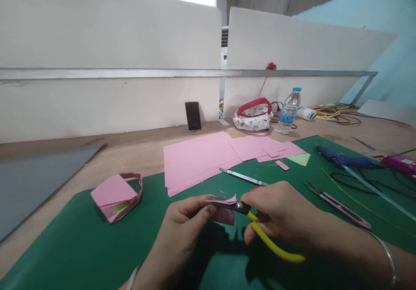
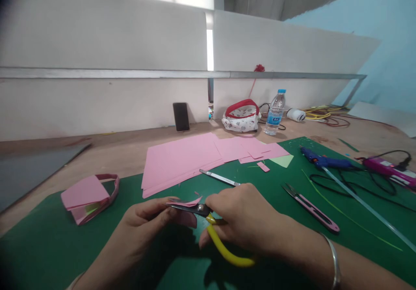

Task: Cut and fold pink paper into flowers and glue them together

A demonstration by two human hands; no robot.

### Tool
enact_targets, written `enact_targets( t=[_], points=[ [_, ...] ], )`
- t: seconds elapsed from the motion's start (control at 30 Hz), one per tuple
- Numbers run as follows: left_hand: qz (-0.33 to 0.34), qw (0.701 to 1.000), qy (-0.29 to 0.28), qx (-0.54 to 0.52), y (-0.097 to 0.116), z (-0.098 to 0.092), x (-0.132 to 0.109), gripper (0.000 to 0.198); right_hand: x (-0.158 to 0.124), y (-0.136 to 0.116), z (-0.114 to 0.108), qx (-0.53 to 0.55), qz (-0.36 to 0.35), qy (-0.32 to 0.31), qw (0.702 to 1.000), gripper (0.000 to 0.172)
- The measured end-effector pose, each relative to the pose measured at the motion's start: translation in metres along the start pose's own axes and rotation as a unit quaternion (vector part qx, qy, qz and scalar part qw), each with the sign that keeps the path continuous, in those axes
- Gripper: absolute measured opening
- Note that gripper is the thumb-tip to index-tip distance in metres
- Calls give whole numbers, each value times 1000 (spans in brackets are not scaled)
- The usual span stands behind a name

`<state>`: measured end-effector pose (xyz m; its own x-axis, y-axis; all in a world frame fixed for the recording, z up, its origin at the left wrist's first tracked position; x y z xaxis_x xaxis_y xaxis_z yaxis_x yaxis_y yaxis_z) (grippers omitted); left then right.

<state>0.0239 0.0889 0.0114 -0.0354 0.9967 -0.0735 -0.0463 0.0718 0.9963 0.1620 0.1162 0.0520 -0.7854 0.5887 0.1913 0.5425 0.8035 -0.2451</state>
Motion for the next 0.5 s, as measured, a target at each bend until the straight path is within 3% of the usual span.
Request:
enact_targets(
  t=[0.17, 0.27, 0.33, 0.43, 0.5],
  points=[
    [-6, 1000, -24, 8, -5, 4, 1, 19, -2, -3, -2, 8, -11, -5, 1000, 39],
    [6, 1000, -25, -6, -3, 5, 1, 19, 2, 8, -7, 55, 26, -5, 998, 27],
    [3, 1000, -18, -12, -2, 5, 1, 19, 5, 34, -12, 42, 111, 13, 993, 20],
    [-32, 999, 13, 2, -7, -1, 1, 20, 4, 87, -18, -82, 266, 17, 960, 27],
    [-39, 998, 39, 13, -8, -6, 1, 20, 4, 112, -17, -109, 300, 0, 948, 28]
  ],
)
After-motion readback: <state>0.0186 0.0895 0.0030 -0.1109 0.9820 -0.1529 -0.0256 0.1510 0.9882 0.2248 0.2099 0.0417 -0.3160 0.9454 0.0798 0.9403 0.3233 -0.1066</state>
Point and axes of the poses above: each hand's wrist, its own x-axis towards the middle knuckle, its own z-axis out of the palm, y = z × x, the point moved 8 cm from there along x, towards the middle knuckle, and after that the axes turned 3 degrees about x, right-handed, at the moved point
